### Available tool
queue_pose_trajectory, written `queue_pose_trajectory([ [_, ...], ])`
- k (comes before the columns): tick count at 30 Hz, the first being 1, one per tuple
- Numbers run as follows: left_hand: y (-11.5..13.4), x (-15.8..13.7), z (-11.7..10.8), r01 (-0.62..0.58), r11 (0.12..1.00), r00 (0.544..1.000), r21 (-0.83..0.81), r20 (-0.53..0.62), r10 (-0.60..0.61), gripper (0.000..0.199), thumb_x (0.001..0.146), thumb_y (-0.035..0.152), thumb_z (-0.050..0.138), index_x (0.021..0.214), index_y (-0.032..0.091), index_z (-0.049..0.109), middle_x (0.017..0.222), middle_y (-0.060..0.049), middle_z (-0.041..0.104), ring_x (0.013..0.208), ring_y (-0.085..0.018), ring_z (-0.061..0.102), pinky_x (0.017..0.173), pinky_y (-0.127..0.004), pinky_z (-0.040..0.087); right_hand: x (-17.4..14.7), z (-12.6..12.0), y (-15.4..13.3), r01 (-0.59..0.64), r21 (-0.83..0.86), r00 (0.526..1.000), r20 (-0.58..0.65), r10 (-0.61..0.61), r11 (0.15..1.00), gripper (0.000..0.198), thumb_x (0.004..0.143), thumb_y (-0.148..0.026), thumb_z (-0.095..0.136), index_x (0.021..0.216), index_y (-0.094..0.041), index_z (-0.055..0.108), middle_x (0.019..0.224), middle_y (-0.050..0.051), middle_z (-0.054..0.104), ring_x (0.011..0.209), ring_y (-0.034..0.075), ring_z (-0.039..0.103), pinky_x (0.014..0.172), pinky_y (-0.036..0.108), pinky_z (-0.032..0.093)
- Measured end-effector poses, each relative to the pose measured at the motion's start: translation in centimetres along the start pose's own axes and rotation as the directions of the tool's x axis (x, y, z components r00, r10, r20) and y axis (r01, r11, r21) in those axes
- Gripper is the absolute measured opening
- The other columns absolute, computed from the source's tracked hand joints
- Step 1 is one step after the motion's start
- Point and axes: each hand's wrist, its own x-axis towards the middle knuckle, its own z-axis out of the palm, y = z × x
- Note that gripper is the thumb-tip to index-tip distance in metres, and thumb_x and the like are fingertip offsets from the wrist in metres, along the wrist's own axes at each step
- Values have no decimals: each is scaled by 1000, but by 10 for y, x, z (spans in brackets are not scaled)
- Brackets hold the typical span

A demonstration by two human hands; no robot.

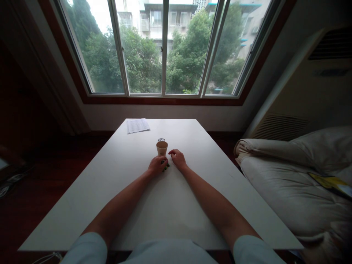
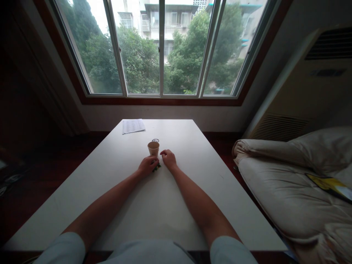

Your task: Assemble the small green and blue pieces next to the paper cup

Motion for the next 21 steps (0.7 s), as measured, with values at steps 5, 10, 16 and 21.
queue_pose_trajectory([
  [5, -6, 4, -6, 122, 993, 968, 4, -223, -118, 16, 91, 29, 50, 88, 20, 63, 93, -6, 67, 92, -19, 62, 86, -34, 49, 1, 2, 0, -49, 61, 995, -84, 54, 997, 30, 85, -20, 52, 110, -21, 68, 110, 5, 71, 97, 18, 66, 95, 34, 51],
  [10, -15, 7, -6, 239, 968, 919, -77, -304, -252, 23, 89, 26, 53, 112, 20, 58, 114, -9, 65, 107, -21, 61, 92, -34, 48, 0, 3, -1, -90, 131, 995, -22, 93, 987, 43, 88, -24, 57, 131, -25, 58, 124, 6, 69, 110, 19, 66, 99, 36, 52],
  [16, -19, 8, -1, 299, 952, 929, -60, -211, -305, 23, 91, 33, 56, 110, 20, 56, 117, -11, 67, 103, -22, 63, 86, -34, 49, -1, 5, 0, -134, 164, 990, 74, 124, 977, 53, 91, -27, 60, 142, -28, 49, 123, 7, 70, 102, 19, 70, 97, 38, 54],
  [21, -19, 8, 1, 292, 956, 937, -36, -190, -293, 17, 90, 31, 57, 104, 21, 57, 110, -10, 70, 96, -20, 65, 82, -32, 48, 0, 5, 1, -135, 148, 990, 58, 128, 980, 51, 91, -29, 62, 140, -28, 51, 121, 7, 71, 99, 19, 71, 95, 38, 54],
])
